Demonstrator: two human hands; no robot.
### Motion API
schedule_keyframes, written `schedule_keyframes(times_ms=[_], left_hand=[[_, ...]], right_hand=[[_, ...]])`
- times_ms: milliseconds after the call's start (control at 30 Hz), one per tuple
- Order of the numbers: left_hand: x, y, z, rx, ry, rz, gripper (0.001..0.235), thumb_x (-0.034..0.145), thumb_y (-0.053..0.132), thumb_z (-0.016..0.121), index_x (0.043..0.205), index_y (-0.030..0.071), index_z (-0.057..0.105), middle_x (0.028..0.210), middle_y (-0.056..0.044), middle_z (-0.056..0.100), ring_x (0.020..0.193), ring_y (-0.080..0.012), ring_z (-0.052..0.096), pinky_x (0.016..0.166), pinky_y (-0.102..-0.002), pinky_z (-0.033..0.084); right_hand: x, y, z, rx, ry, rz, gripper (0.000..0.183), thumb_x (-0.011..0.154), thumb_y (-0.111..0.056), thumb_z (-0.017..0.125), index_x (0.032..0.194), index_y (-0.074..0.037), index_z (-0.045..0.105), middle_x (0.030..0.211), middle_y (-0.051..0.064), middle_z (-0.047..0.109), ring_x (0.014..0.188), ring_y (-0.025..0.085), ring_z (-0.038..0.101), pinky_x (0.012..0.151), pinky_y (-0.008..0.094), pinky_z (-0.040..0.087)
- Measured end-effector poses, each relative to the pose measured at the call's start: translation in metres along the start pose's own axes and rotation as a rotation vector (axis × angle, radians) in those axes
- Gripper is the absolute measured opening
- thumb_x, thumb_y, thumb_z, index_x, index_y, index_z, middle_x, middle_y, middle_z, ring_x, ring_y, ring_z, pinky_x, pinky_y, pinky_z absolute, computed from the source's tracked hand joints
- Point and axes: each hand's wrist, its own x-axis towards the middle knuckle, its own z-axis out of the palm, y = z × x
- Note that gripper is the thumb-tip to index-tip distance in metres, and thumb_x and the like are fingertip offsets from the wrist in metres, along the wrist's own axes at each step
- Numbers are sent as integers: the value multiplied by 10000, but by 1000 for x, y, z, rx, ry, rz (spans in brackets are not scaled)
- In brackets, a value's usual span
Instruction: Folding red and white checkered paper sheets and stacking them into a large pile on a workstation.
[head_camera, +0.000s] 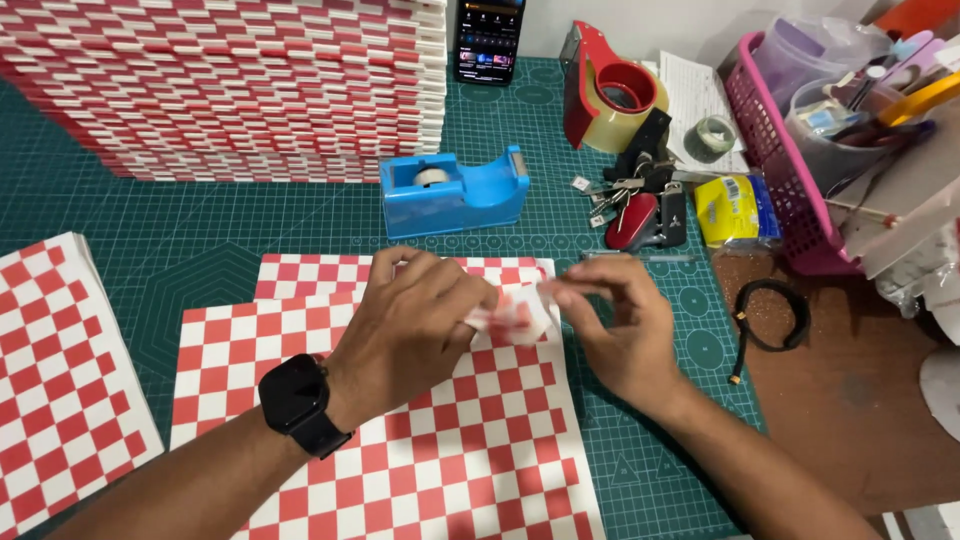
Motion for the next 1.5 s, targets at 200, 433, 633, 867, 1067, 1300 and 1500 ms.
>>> schedule_keyframes(times_ms=[200,433,633,867,1067,1300,1500], left_hand=[[2,-3,0,46,11,48,225,788,14,731,893,197,653,755,47,512,796,-188,620,1013,-565,449],[4,5,-9,26,20,34,267,732,33,758,918,188,643,1017,6,590,1031,-263,636,1004,-586,424],[-1,-1,-3,-71,-2,6,286,775,35,753,991,191,651,891,4,597,974,-267,665,1034,-590,397],[-1,0,-2,-44,40,83,276,767,10,768,890,218,635,872,45,587,926,-201,658,1028,-548,405],[7,9,-17,-50,19,18,269,756,8,756,911,206,658,1108,-11,624,1065,-253,645,1024,-572,410],[2,4,-6,-48,3,-11,287,730,-15,761,903,187,655,968,-13,628,1027,-273,670,1028,-584,418],[3,4,-8,-121,-1,-9,260,760,-16,753,878,198,666,864,10,625,957,-241,686,1037,-588,419]], right_hand=[[-2,3,-1,-370,-106,141,372,827,-84,845,1165,-74,692,877,32,818,957,252,761,923,381,581],[-3,4,2,-278,-28,-59,255,855,-47,823,1090,-56,724,851,59,770,850,257,767,805,351,611],[1,2,1,-66,-8,-17,216,884,34,762,1086,30,685,922,148,717,908,331,786,808,423,649],[3,-3,-6,-342,-131,76,388,829,-42,827,1192,-75,691,861,39,808,896,242,706,858,372,574],[-3,-2,2,-219,-8,-70,307,843,-5,818,1135,-33,727,823,42,806,786,206,677,814,303,562],[2,-16,-4,-123,-64,-107,307,811,67,807,1094,4,706,852,103,798,779,230,725,798,317,617],[0,3,-5,-41,-9,-91,191,941,64,671,1125,106,644,915,182,778,880,351,800,837,427,614]])
